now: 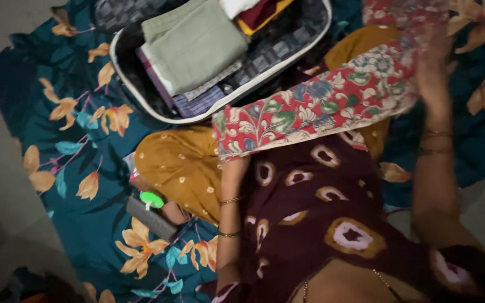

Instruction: The person folds various garments and places them into an open suitcase. They handle a yellow cloth, a maroon garment, a white cloth, and a patterned fabric, arranging each neatly inside the suitcase.

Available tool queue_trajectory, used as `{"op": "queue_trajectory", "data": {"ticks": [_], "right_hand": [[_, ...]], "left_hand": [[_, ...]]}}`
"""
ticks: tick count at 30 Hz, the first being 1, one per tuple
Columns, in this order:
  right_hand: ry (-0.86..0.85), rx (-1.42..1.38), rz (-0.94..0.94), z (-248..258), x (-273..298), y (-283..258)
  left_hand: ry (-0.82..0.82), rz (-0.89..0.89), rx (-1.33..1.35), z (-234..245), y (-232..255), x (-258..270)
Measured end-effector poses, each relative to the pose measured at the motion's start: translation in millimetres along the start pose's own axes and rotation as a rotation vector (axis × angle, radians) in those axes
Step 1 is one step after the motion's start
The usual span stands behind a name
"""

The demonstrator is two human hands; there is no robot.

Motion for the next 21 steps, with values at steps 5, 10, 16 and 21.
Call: {"op": "queue_trajectory", "data": {"ticks": [5,10,16,21], "right_hand": [[0.27,0.076,0.271,38.9,40.7,-93.3],[-0.399,0.004,0.764,-77.2,120.1,-303.3],[-0.489,0.197,0.687,-128.4,138.9,-365.4],[-0.437,0.044,0.71,-143.4,139.6,-356.4]], "left_hand": [[-0.068,0.047,0.153,-11.6,-6.9,-1.3],[-0.045,-0.033,0.002,-3.6,6.7,-6.5],[-0.099,0.0,0.19,19.8,29.5,-12.0],[-0.333,0.099,0.223,30.0,50.0,-4.6]]}}
Point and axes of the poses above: each hand's wrist, its own x-axis away from the middle knuckle, its own z-axis out of the back of the hand, y = z × x, the point moved 9 cm from there along -x, towards the middle knuckle, and after that the axes turned 12 degrees about -y, right-handed, at the moved point
